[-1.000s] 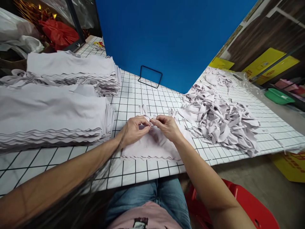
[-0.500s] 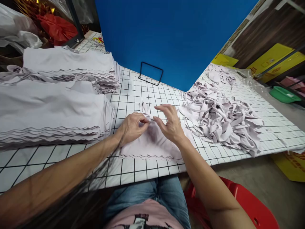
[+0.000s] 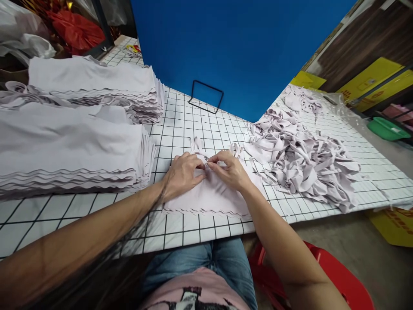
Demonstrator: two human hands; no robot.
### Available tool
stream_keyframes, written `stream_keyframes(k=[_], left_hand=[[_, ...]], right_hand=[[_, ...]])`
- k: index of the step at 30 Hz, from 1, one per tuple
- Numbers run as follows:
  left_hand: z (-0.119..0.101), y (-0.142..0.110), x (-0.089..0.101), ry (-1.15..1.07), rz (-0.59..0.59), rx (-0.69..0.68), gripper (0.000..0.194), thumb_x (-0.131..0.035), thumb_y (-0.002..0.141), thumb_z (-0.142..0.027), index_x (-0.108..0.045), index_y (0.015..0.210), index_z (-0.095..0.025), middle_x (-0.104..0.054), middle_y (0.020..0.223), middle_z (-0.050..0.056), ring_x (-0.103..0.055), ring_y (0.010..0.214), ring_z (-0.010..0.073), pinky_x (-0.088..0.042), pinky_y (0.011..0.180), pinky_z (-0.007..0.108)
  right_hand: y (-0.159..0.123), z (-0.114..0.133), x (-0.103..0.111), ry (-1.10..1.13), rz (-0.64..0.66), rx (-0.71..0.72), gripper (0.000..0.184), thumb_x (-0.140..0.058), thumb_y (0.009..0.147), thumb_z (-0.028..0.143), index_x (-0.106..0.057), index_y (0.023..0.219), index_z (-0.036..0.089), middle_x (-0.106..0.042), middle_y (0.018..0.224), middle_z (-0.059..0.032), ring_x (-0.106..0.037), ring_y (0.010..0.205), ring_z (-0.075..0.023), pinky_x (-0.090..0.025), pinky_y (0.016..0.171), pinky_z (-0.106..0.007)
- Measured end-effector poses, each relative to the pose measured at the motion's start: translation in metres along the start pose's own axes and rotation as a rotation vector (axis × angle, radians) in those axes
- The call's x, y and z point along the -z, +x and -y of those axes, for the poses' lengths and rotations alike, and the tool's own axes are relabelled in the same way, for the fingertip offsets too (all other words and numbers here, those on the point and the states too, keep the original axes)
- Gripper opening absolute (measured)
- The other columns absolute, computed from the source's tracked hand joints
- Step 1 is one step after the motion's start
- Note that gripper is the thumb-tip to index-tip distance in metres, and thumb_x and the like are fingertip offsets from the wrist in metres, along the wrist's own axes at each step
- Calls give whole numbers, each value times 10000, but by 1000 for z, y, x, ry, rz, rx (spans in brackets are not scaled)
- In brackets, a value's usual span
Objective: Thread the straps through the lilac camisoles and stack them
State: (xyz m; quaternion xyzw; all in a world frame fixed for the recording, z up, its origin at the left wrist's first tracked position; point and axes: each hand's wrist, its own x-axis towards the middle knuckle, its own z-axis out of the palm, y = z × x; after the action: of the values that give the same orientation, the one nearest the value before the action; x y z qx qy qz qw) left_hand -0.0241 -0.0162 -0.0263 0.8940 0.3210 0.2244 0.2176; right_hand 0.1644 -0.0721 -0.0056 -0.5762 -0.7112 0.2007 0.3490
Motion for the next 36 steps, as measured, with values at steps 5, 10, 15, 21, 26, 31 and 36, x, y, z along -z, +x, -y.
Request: stream_keyframes(k=[5, 10, 15, 21, 26, 31, 36], left_hand=[[0, 2, -2, -120, 12, 106, 124, -648, 790, -291, -635, 717, -192, -671, 800, 16, -563, 872, 205, -406, 775, 340], [-4, 4, 0, -144, 19, 141, 88, -645, 764, -247, -647, 700, -187, -672, 765, 18, -573, 847, 202, -413, 777, 334], [-5, 4, 1, -158, 20, 141, 136, -638, 773, -275, -639, 675, -181, -676, 760, 22, -580, 846, 208, -419, 800, 348], [-5, 4, 1, -145, 32, 149, 87, -617, 759, -241, -656, 709, -182, -688, 786, 21, -587, 879, 219, -409, 870, 387], [-5, 4, 0, -129, 26, 152, 84, -613, 749, -248, -654, 706, -188, -694, 792, 22, -598, 889, 225, -388, 925, 423], [-2, 4, -3, -138, 11, 145, 94, -622, 753, -271, -666, 722, -195, -705, 801, 20, -604, 890, 226, -391, 937, 424], [-4, 5, 0, -168, 32, 147, 152, -634, 782, -299, -665, 673, -197, -704, 785, 19, -594, 870, 219, -425, 873, 379]], right_hand=[[-5, -4, -11, 124, 33, -45, 103, -634, 897, 313, -702, 871, 240, -697, 874, -30, -587, 913, -194, -451, 846, -361], [-7, -2, -13, 92, 32, 6, 95, -638, 901, 294, -714, 872, 245, -707, 855, -26, -583, 914, -195, -448, 862, -368], [-7, 0, -12, 22, 27, 48, 89, -635, 903, 265, -710, 864, 236, -707, 840, -28, -573, 889, -199, -448, 847, -377], [-7, 2, -12, 19, 10, 75, 94, -628, 910, 263, -695, 851, 233, -706, 843, -24, -570, 886, -195, -449, 849, -380], [-8, 1, -13, -7, 16, 83, 92, -624, 910, 271, -692, 860, 235, -693, 830, -32, -569, 877, -203, -448, 834, -383], [-9, -1, -12, -82, 44, 96, 108, -610, 920, 280, -686, 863, 230, -689, 858, -37, -560, 895, -207, -406, 857, -393], [-8, -1, -4, -325, 81, 155, 120, -579, 937, 263, -679, 881, 228, -681, 897, -33, -543, 962, -213, -308, 929, -430]])
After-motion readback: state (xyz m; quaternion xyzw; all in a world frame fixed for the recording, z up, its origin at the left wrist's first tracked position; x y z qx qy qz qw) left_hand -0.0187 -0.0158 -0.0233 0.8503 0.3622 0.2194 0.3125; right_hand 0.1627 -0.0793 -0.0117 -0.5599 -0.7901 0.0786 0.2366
